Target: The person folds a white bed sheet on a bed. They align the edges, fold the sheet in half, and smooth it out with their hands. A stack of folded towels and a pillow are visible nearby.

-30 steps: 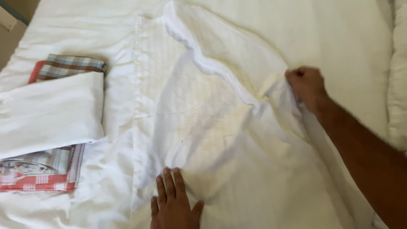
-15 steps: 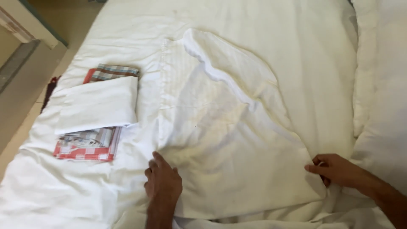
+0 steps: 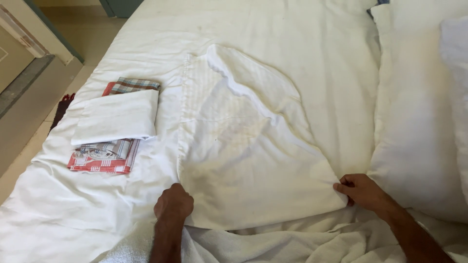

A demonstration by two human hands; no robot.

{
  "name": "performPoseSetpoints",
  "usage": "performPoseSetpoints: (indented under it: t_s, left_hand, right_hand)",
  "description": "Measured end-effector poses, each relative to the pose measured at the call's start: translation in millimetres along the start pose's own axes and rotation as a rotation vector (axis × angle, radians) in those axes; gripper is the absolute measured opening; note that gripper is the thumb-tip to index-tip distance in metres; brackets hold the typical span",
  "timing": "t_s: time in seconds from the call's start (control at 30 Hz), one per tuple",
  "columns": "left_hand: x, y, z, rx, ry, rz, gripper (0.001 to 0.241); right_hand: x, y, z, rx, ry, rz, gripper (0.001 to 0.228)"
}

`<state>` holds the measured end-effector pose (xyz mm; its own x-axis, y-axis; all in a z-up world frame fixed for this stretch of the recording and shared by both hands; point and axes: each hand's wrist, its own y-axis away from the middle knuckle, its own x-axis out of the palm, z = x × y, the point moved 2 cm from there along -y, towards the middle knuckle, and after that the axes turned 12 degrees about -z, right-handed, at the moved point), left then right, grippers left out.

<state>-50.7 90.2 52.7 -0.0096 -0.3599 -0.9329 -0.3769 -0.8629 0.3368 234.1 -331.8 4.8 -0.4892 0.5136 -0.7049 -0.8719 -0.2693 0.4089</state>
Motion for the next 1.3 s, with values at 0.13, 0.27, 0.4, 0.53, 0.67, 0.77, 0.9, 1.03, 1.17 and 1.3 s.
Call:
performPoseSetpoints:
  t_s: [0.13,0.27,0.4,0.53,0.67,0.77,0.9,1.03,1.17,1.3]
  left_hand:
    - [-37,27,-9,0.007,0.268,-0.198,0.035]
    - [-48,33,-11,0.225,0.753,-0.423,0.033]
    - [-58,38,-11,0.188,1.181,-0.325,0.034]
    - [-29,23,3,0.314,0.53,-0.342,0.048]
    - [-27,34,-5,0.04,0.129,0.002,0.05]
    - [-32,32,-8,-0.007,0.134,-0.03,0.047]
    - [-54,46,-20,0.107,0.396,-0.193,0.04]
    - [-23,21,-22,0.302,1.017,-0.378,0.038]
    - [-51,44,-24,0.276,1.233,-0.445,0.037]
    - [-39,39,-2,0.108,0.453,-0.13,0.037]
  right_hand:
    - [-4,20,15,0.111,-0.065,0.113,0.037]
    - [-9,7,2,0.093,-0.063,0.073,0.033]
    - [-53,7,5,-0.191,-0.558,-0.444,0.027]
    - [-77,15,-12,-0.254,-0.623,-0.579,0.03]
    - [-54,2,-34,0.074,-0.291,-0.149,0.029]
    - [-49,5,-24,0.139,-0.125,-0.021,0.032]
    - [-54,4,-19,0.141,-0.114,-0.183,0.035]
    - [-50,-3,-25,-0.064,-0.544,-0.535,0.028]
    - [-61,8,-14,-0.215,-0.775,-0.655,0.024]
    - [-68,12,-15,0.022,-0.599,-0.438,0.033]
